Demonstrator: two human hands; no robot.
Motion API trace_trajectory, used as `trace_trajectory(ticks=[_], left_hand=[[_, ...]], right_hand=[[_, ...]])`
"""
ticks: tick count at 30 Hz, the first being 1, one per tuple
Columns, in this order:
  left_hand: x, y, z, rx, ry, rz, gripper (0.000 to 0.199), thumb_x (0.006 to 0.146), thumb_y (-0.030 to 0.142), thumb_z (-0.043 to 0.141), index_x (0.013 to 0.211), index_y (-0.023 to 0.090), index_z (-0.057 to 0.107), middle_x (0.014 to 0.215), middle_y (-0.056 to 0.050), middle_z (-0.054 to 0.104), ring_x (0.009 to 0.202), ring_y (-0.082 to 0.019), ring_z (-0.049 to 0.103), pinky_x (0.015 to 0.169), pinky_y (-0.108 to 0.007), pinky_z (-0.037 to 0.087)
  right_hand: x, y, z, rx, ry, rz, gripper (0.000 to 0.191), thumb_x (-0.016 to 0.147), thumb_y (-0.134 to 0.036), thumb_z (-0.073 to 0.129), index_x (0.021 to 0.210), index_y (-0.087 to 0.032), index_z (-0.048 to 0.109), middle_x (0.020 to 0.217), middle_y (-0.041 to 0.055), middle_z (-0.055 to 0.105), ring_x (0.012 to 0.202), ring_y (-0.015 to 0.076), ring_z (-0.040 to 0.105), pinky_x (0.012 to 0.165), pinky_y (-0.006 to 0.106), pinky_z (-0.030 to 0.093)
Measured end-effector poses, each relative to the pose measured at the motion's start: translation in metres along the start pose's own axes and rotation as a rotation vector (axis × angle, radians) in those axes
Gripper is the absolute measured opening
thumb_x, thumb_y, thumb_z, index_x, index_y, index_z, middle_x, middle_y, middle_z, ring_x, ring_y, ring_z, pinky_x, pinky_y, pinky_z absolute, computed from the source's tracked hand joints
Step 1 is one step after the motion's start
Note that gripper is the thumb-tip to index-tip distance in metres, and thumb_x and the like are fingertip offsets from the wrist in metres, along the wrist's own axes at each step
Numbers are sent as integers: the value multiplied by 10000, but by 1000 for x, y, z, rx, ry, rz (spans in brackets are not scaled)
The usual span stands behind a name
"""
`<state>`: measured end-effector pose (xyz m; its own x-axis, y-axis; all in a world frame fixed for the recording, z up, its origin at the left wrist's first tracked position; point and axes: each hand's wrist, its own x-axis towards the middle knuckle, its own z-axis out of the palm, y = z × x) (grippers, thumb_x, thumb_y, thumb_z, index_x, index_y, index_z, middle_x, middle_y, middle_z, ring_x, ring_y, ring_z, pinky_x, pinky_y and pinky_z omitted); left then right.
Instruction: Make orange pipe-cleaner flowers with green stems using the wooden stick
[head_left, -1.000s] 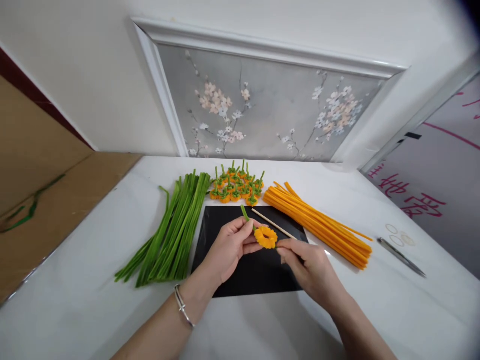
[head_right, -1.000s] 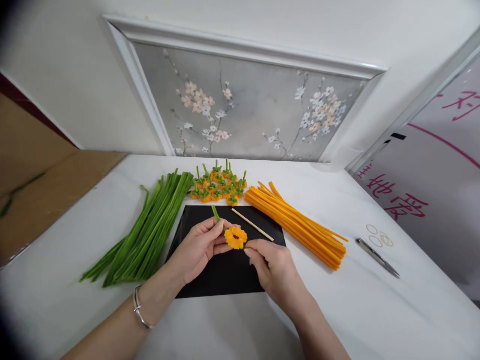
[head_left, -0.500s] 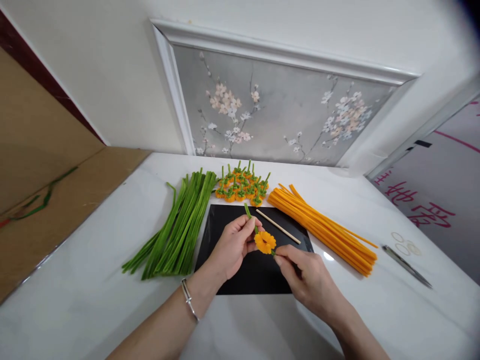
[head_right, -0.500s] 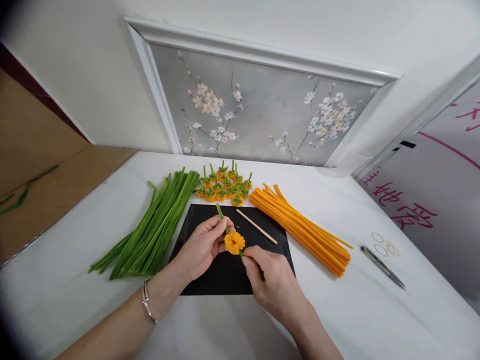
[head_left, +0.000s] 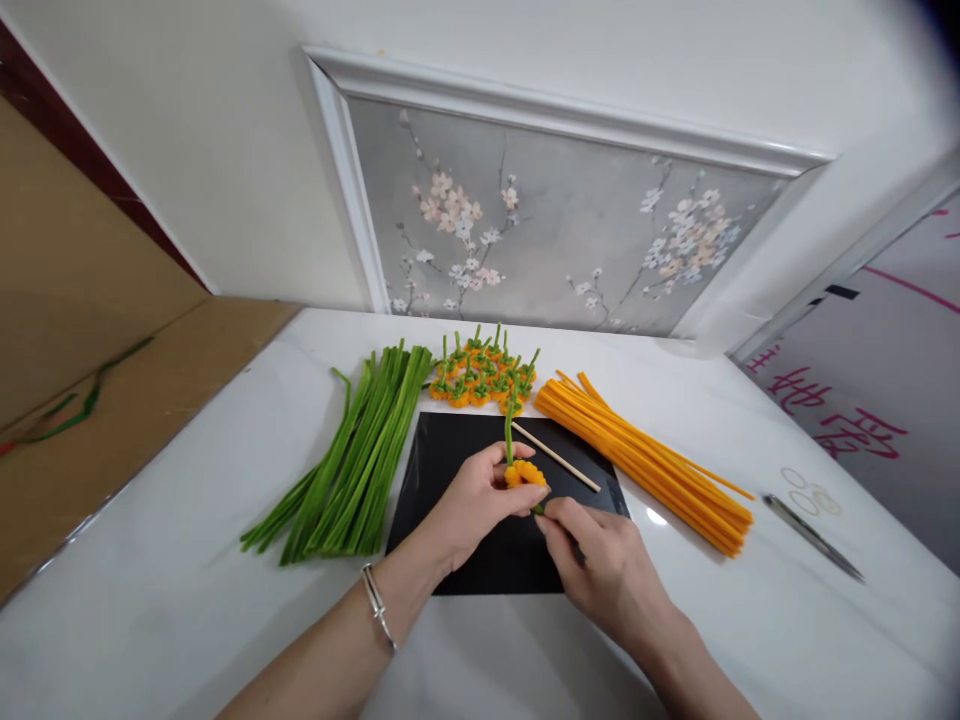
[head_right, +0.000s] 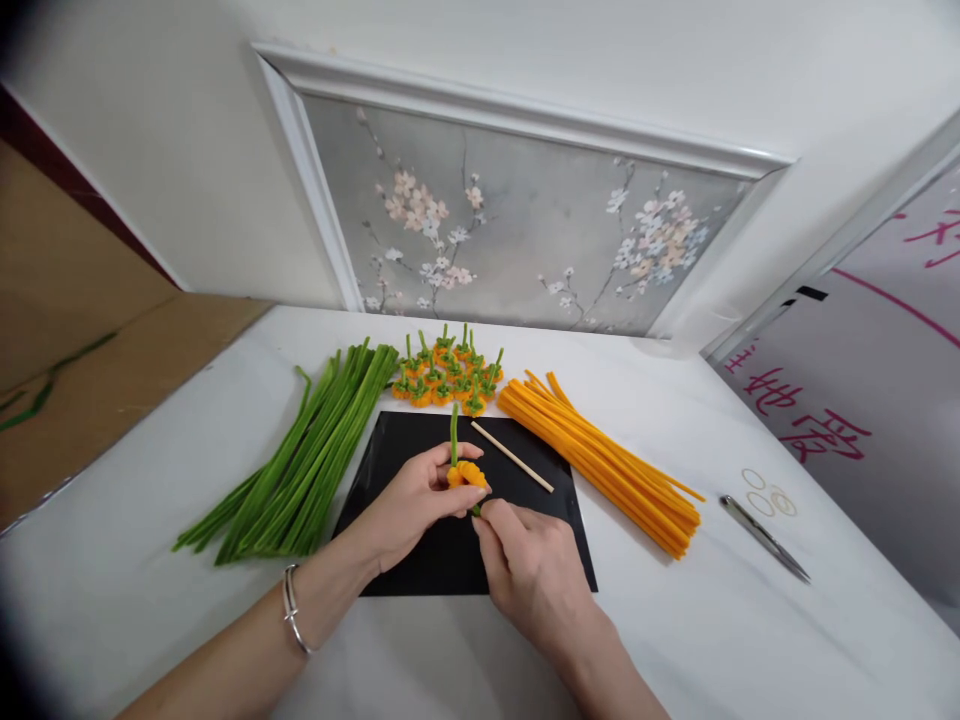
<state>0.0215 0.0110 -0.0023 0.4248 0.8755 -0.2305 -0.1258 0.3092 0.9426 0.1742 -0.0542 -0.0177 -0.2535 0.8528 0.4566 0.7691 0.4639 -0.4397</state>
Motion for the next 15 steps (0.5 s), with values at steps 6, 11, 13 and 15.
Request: trace_trajectory(ticks=[6, 11, 13, 15], left_hand=[[3, 0, -5, -2, 10, 15, 379, 671, 210, 788, 971, 144, 565, 727, 0, 643, 653, -108, 589, 605, -223, 452], [4, 2, -14, 47, -31, 45, 354, 671, 237, 793, 935, 152, 573, 727, 2, 647, 648, -110, 591, 624, -235, 455], [5, 4, -15, 75, -47, 52, 319, 672, 245, 790, 896, 146, 584, 722, 2, 644, 646, -109, 586, 623, -235, 452], [5, 5, -16, 99, -72, 62, 278, 678, 242, 782, 858, 140, 595, 708, 7, 631, 636, -102, 573, 613, -228, 445]], right_hand=[[-3, -1, -5, -61, -62, 2, 236, 952, -175, 393, 790, -191, 564, 576, -6, 548, 475, 128, 514, 504, 252, 329], [-4, 0, -10, -32, -79, 14, 215, 950, -181, 400, 819, -194, 570, 592, -6, 559, 488, 124, 513, 516, 238, 339], [-4, 0, -11, -20, -73, 11, 212, 949, -182, 400, 820, -195, 568, 585, -10, 546, 482, 122, 499, 512, 235, 336], [-3, -1, -13, -5, -75, 4, 212, 946, -178, 397, 818, -194, 565, 579, -13, 532, 472, 120, 480, 502, 236, 326]])
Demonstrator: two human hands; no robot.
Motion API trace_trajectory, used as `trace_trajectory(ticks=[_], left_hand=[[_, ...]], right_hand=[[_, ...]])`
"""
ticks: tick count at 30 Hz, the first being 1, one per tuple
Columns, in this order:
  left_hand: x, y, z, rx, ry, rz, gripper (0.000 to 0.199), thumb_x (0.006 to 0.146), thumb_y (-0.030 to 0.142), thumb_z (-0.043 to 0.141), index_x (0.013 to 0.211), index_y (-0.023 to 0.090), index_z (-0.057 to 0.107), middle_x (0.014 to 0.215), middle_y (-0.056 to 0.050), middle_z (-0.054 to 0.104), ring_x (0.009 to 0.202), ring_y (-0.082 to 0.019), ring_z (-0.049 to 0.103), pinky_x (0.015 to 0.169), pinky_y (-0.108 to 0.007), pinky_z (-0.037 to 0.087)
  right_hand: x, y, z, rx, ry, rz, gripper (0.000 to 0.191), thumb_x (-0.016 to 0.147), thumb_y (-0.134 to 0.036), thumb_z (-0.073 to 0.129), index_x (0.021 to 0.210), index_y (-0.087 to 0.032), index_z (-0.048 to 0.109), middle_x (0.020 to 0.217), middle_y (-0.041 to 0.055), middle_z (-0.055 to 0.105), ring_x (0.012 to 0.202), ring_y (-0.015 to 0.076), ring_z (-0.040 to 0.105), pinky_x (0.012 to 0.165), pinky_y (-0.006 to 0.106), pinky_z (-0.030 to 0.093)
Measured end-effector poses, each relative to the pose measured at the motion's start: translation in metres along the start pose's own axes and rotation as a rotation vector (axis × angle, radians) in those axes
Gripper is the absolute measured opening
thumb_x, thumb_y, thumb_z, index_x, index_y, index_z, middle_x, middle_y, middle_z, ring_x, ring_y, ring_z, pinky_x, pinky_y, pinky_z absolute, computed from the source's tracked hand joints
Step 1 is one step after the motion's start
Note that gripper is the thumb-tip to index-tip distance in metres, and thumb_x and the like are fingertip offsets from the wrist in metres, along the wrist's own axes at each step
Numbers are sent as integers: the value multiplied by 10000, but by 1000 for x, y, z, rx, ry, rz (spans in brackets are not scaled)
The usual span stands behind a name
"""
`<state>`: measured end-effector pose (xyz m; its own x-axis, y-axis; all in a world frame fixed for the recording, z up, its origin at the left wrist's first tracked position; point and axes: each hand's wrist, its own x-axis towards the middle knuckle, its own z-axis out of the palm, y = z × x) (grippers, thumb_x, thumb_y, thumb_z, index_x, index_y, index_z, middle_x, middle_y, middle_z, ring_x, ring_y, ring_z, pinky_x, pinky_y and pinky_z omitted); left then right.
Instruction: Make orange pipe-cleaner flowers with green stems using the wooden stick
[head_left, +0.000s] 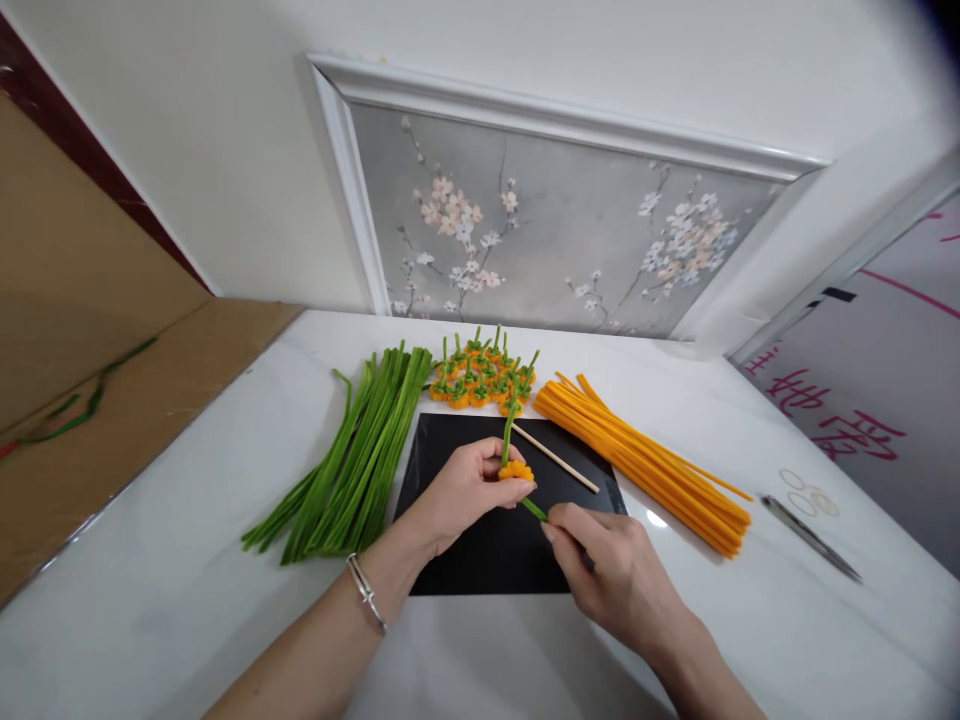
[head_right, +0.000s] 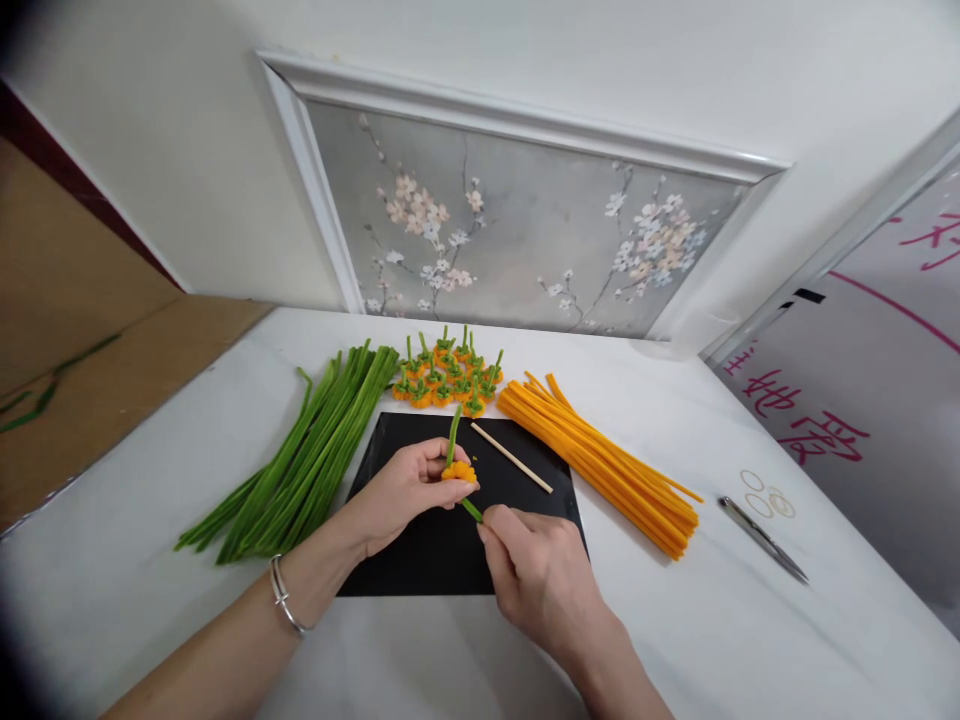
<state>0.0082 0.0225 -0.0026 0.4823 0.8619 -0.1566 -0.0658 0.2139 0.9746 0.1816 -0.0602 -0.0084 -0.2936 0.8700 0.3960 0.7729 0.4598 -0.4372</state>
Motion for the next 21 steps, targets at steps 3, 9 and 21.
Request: trace_trajectory(ticks=[3, 9, 21], left_hand=[[0, 1, 0, 1, -17, 11, 245, 686, 229, 774, 838, 139, 603, 698, 15, 615, 625, -92, 556, 598, -215, 436], [0, 2, -4, -21, 43, 10, 307, 655, 233, 800, 865, 140, 596, 696, 5, 631, 598, -94, 561, 587, -221, 444], [-1, 2, -7, -173, -61, -86, 286, 772, 303, 744, 1001, 161, 649, 1020, -69, 691, 854, -120, 635, 752, -216, 480]], right_hand=[[0, -2, -1, 25, -23, -9, 220, 943, -172, 390, 796, -195, 552, 566, -21, 506, 456, 115, 451, 484, 240, 303], [-2, -4, -1, 48, -42, -10, 224, 941, -173, 390, 770, -201, 533, 551, -32, 473, 438, 110, 418, 473, 243, 282], [2, 10, 0, 42, -8, 41, 163, 942, -219, 470, 1006, -219, 620, 780, 26, 695, 629, 160, 649, 582, 246, 444]])
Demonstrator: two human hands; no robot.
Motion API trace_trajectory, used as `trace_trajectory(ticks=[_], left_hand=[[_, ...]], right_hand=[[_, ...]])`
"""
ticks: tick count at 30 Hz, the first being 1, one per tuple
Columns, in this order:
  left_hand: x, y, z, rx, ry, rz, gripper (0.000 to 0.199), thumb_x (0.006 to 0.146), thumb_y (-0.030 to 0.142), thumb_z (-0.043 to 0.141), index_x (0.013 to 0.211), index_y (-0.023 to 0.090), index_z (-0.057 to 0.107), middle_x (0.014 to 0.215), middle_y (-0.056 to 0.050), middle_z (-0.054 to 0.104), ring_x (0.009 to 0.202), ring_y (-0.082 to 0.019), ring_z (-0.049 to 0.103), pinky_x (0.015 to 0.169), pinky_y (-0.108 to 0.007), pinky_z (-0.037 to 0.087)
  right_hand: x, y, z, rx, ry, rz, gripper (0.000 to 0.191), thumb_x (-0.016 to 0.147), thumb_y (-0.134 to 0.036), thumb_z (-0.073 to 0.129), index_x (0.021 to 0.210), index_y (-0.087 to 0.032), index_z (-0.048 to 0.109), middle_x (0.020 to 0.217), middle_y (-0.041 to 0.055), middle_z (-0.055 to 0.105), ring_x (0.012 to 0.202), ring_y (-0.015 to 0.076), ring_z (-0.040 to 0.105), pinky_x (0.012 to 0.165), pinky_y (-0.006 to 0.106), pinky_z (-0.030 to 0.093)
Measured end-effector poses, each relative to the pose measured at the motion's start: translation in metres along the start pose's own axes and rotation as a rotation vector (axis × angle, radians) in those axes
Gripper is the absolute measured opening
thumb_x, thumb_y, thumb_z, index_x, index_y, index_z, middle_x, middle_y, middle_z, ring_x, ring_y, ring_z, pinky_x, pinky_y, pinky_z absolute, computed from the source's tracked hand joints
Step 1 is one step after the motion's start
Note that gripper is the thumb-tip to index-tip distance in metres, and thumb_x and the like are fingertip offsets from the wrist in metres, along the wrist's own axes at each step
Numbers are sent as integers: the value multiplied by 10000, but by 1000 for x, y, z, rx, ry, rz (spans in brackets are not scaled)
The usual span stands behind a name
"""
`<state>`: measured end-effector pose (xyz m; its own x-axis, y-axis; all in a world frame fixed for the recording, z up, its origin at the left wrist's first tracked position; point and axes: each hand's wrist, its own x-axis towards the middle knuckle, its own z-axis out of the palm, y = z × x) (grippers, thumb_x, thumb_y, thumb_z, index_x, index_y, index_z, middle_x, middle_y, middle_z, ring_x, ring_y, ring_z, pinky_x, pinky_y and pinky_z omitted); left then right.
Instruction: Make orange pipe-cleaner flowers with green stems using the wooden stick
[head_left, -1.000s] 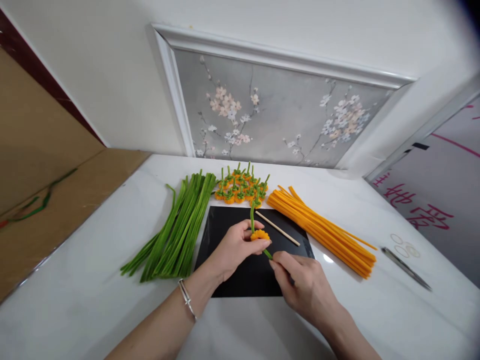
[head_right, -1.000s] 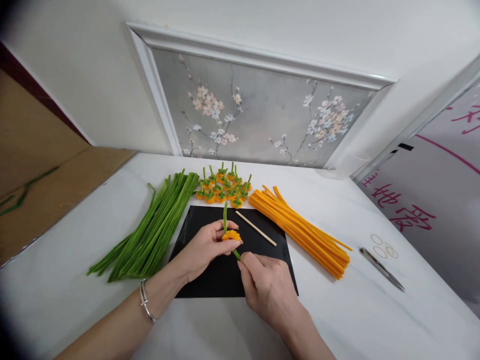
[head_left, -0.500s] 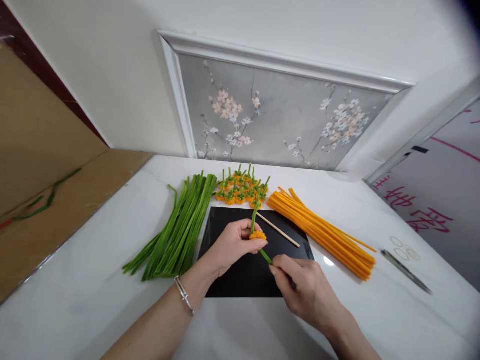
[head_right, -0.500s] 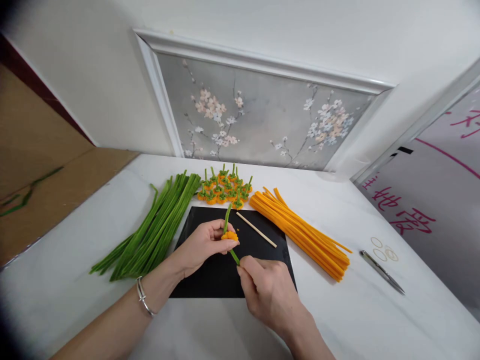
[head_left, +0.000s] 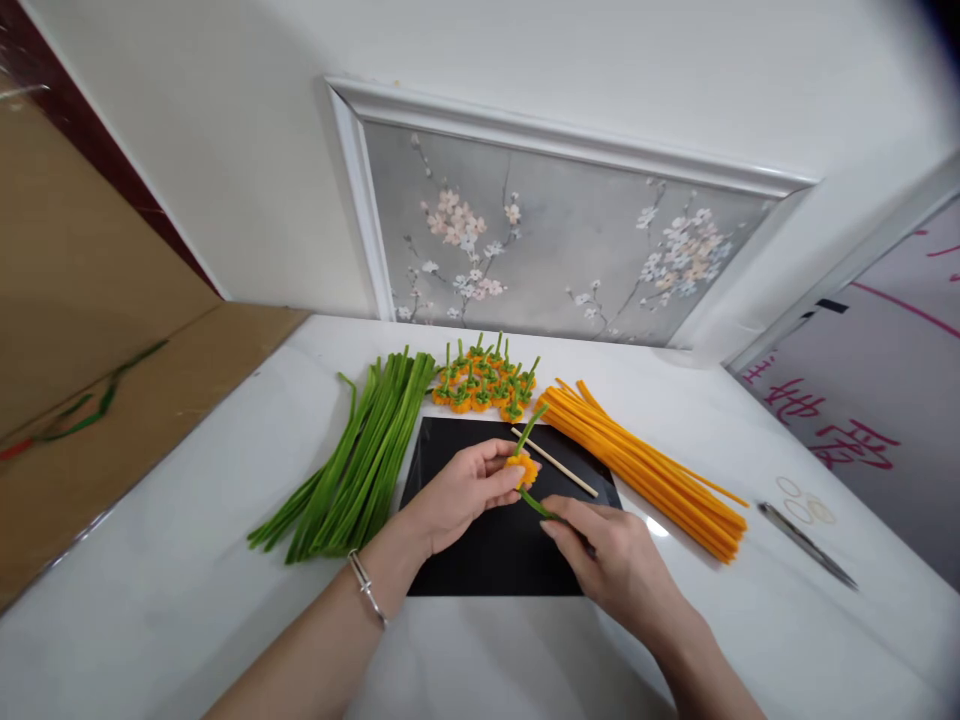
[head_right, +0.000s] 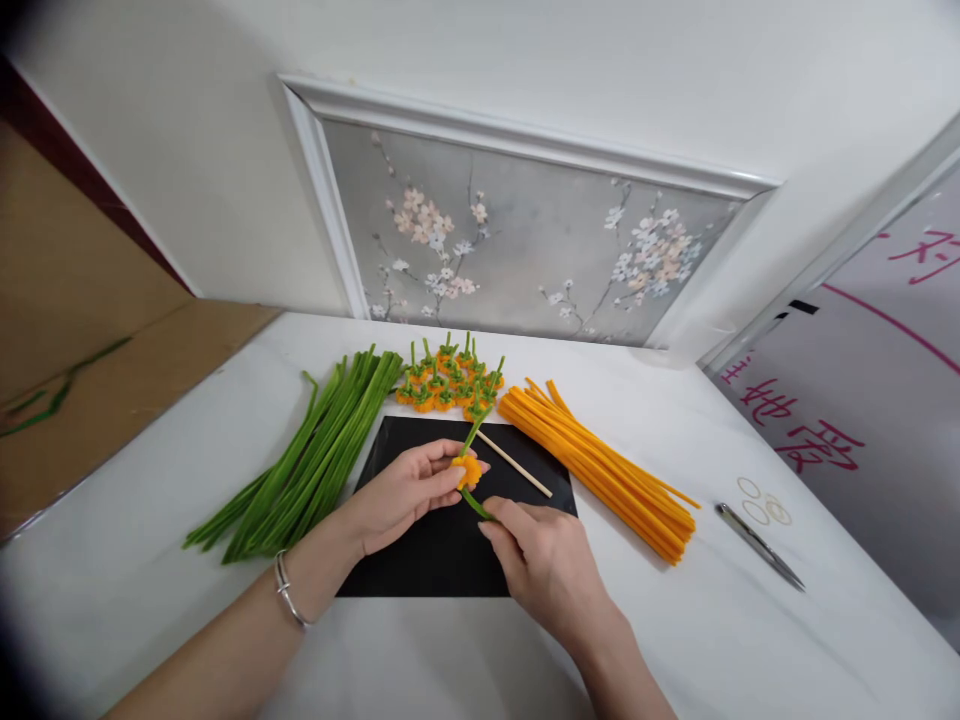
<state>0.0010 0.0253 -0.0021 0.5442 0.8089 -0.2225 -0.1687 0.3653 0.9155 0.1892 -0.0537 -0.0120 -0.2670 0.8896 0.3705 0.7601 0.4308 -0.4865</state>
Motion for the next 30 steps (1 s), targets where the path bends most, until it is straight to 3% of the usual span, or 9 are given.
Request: trace_trajectory(ticks=[5, 9, 14, 18, 22, 27, 30], left_hand=[[-2, 0, -4, -107, -132, -50, 309, 840, 279, 685, 1141, 213, 657, 1117, -81, 675, 919, -118, 626, 751, -195, 469], [-1, -3, -1, -101, -136, -6, 324, 830, 204, 692, 1153, 220, 669, 1127, -74, 677, 837, -75, 600, 707, -151, 441], [-1, -6, 2, -182, -127, -33, 362, 756, 259, 773, 1102, 199, 685, 1033, -64, 688, 798, -82, 602, 685, -159, 449], [-3, -6, 4, -229, -152, -26, 345, 713, 319, 807, 982, 142, 686, 879, -42, 663, 692, -66, 582, 607, -147, 452], [-1, -7, 3, -255, -67, -36, 360, 711, 430, 783, 832, 118, 652, 687, 5, 586, 576, -49, 547, 504, -119, 436], [2, -8, 5, -252, 17, -47, 350, 698, 427, 792, 769, 139, 608, 647, 17, 585, 531, -54, 560, 450, -107, 444], [2, -8, 12, -170, 86, -5, 318, 748, 419, 753, 750, 133, 613, 646, 19, 589, 521, -43, 555, 448, -95, 451]], right_hand=[[3, -1, 4, -1, 2, 23, 173, 954, -201, 433, 946, -205, 606, 734, 25, 666, 611, 155, 630, 584, 245, 450], [4, -5, 4, 64, -40, 61, 157, 958, -198, 406, 908, -202, 555, 651, -3, 591, 531, 137, 552, 513, 237, 403], [1, -8, 7, 364, -144, 110, 184, 987, -210, 346, 880, -212, 495, 709, -5, 604, 606, 122, 575, 595, 222, 443], [1, -9, 7, 470, -139, 146, 207, 996, -240, 341, 845, -214, 480, 688, -19, 588, 574, 104, 549, 568, 206, 425], [2, -8, 6, 404, -37, 159, 182, 986, -247, 346, 887, -211, 494, 647, -31, 544, 566, 112, 517, 549, 217, 402], [2, -6, 7, 437, 21, 247, 219, 984, -271, 346, 1139, -213, 489, 625, -49, 536, 521, 110, 507, 498, 204, 406], [3, -5, 10, 521, 53, 287, 223, 975, -309, 390, 1138, -210, 506, 722, -23, 583, 525, 99, 537, 492, 197, 440]])
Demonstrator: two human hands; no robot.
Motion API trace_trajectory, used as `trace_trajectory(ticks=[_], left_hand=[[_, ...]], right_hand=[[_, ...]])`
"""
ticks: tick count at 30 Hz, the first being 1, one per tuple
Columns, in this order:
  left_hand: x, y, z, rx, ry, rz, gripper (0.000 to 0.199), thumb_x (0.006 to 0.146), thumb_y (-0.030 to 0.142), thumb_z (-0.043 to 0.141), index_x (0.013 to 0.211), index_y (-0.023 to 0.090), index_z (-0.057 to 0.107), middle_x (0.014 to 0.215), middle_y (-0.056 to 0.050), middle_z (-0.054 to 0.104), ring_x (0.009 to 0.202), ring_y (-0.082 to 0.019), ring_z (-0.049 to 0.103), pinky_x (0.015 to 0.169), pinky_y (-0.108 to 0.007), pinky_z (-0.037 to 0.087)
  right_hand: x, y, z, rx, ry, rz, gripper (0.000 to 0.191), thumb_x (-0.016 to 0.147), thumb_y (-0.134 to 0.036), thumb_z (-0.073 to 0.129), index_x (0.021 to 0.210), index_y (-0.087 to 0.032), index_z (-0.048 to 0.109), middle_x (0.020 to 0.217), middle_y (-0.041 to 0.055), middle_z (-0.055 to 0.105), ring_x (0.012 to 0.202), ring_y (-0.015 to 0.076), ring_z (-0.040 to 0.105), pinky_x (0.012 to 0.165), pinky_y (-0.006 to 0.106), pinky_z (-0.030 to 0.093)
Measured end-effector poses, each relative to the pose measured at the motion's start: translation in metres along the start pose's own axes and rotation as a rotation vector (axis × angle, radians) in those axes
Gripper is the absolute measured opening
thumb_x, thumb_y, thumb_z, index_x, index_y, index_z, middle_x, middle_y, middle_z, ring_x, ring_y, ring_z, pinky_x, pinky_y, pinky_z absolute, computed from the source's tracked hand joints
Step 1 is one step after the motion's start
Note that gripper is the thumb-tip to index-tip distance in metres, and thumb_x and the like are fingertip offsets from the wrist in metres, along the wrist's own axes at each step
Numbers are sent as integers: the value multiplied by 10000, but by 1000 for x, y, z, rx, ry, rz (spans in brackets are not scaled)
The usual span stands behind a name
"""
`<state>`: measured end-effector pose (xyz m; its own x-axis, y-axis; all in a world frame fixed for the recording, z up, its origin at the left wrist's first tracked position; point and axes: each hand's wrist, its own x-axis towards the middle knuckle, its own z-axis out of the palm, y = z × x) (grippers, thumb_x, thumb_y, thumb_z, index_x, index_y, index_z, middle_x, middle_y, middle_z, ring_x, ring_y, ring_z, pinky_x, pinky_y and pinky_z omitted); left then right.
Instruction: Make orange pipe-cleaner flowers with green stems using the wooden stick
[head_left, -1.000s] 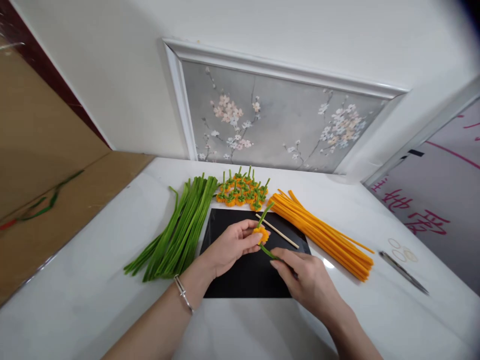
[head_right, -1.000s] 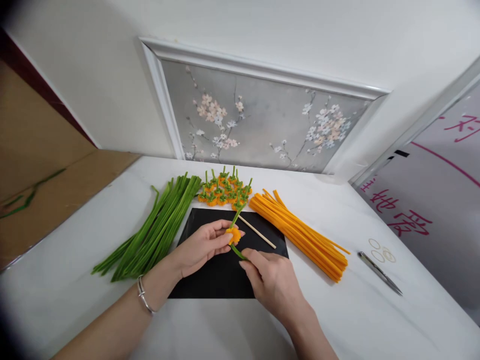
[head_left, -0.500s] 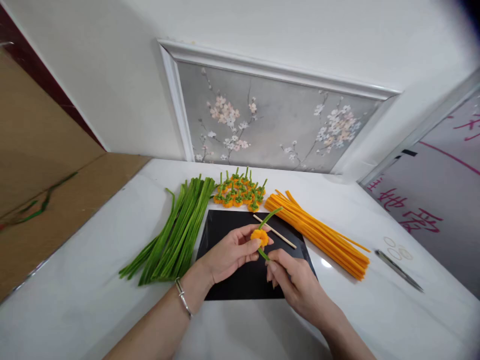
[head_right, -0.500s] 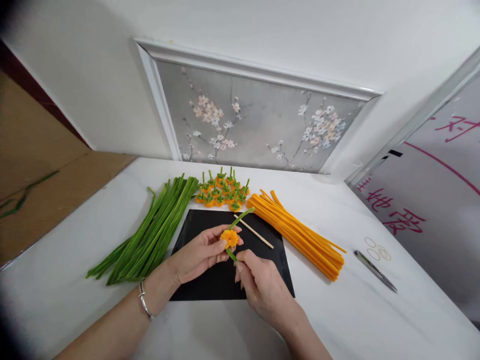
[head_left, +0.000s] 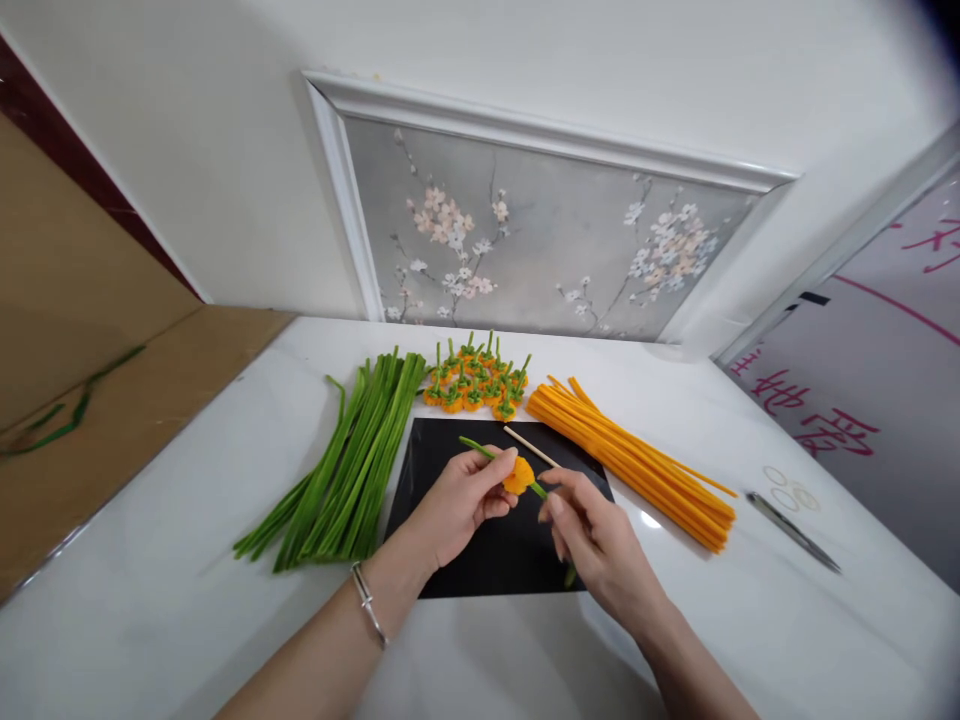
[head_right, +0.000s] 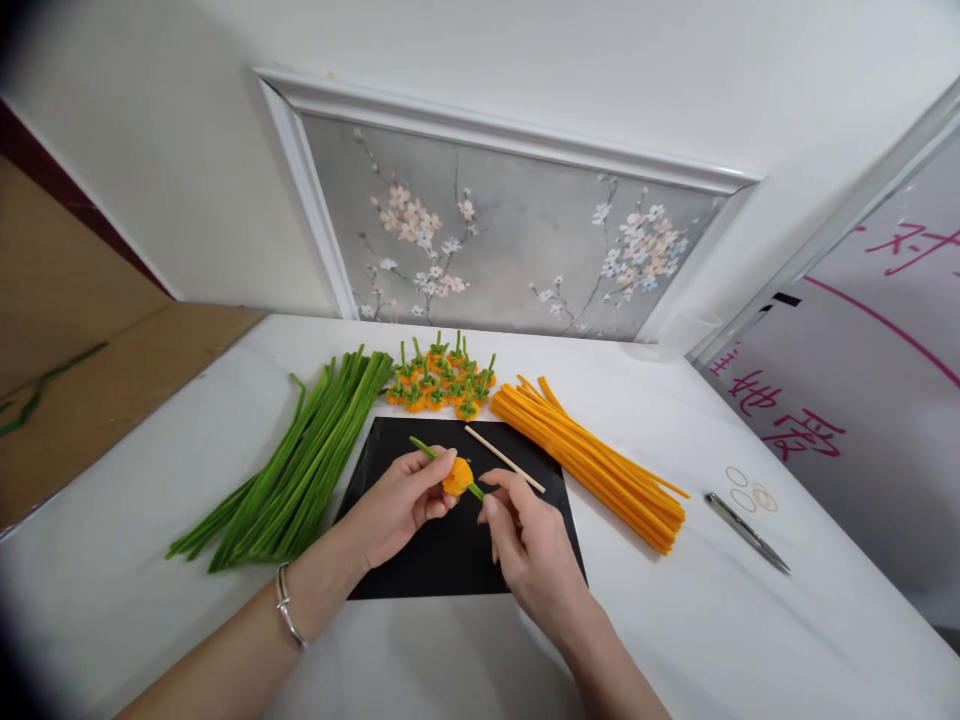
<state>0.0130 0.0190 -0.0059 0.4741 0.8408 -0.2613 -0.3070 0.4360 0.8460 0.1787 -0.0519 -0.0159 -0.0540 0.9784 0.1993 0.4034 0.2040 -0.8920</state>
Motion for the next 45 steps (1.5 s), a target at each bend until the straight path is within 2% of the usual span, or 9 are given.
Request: trace_trajectory(ticks=[3, 9, 15, 20, 25, 30, 36, 42, 45], left_hand=[[-2, -2, 8, 96, 46, 46, 315, 775, 411, 727, 716, 120, 620, 662, 13, 601, 528, -41, 566, 476, -101, 477], [-6, -4, 18, 60, 63, 38, 326, 786, 433, 704, 723, 119, 647, 719, -4, 628, 621, -75, 619, 616, -168, 550], [-3, -8, 21, 134, 138, 157, 324, 789, 432, 698, 704, 121, 669, 725, 3, 600, 629, -73, 564, 589, -163, 513], [-4, -12, 26, 240, 175, 186, 382, 788, 461, 689, 641, 109, 665, 652, -3, 577, 597, -76, 522, 528, -146, 450], [-9, -2, 25, 73, 18, 79, 485, 799, 587, 608, 760, 111, 695, 651, -36, 624, 613, -116, 581, 595, -225, 527], [-11, 4, 21, 188, -7, 117, 315, 693, 361, 801, 901, 149, 696, 786, -25, 683, 650, -106, 615, 629, -222, 550], [-9, 1, 25, 184, 114, 167, 207, 728, 324, 767, 789, 137, 702, 740, -7, 673, 632, -93, 605, 642, -216, 553], [-10, -1, 29, 134, 170, 172, 182, 716, 317, 780, 773, 156, 714, 790, -12, 699, 748, -120, 640, 680, -205, 553], [-11, -1, 29, 82, 152, 134, 191, 718, 321, 783, 785, 155, 716, 814, -21, 712, 771, -122, 650, 706, -207, 558]], right_hand=[[2, 1, 2, 15, 49, -14, 191, 950, -335, 454, 1029, -190, 549, 718, -11, 583, 530, 104, 553, 492, 198, 457], [7, 3, 5, -241, 200, -126, 179, 933, -273, 469, 833, -186, 589, 644, 2, 609, 535, 125, 570, 501, 207, 452], [7, 9, 10, -366, 246, -199, 228, 914, -311, 527, 1074, -155, 574, 808, 40, 686, 627, 145, 641, 582, 219, 514], [8, 11, 11, -522, 307, -283, 250, 944, -247, 407, 1055, -119, 592, 807, 86, 702, 667, 179, 675, 588, 242, 516], [7, 7, 5, -571, 277, -307, 281, 948, -184, 325, 987, -140, 600, 660, 39, 662, 529, 154, 636, 488, 220, 454], [6, 8, 4, -643, 210, -274, 285, 947, -174, 298, 930, -147, 581, 584, 23, 641, 437, 159, 604, 407, 235, 398], [5, 5, 5, -612, 237, -293, 289, 971, -276, 382, 1182, -121, 505, 919, 122, 731, 729, 218, 716, 569, 277, 541], [6, 4, 6, -665, 320, -393, 248, 998, -270, 377, 1033, -145, 588, 747, 63, 712, 604, 165, 686, 514, 230, 486], [6, 3, 2, -582, 306, -399, 217, 987, -217, 403, 976, -151, 609, 753, 56, 707, 601, 147, 671, 556, 226, 490]])
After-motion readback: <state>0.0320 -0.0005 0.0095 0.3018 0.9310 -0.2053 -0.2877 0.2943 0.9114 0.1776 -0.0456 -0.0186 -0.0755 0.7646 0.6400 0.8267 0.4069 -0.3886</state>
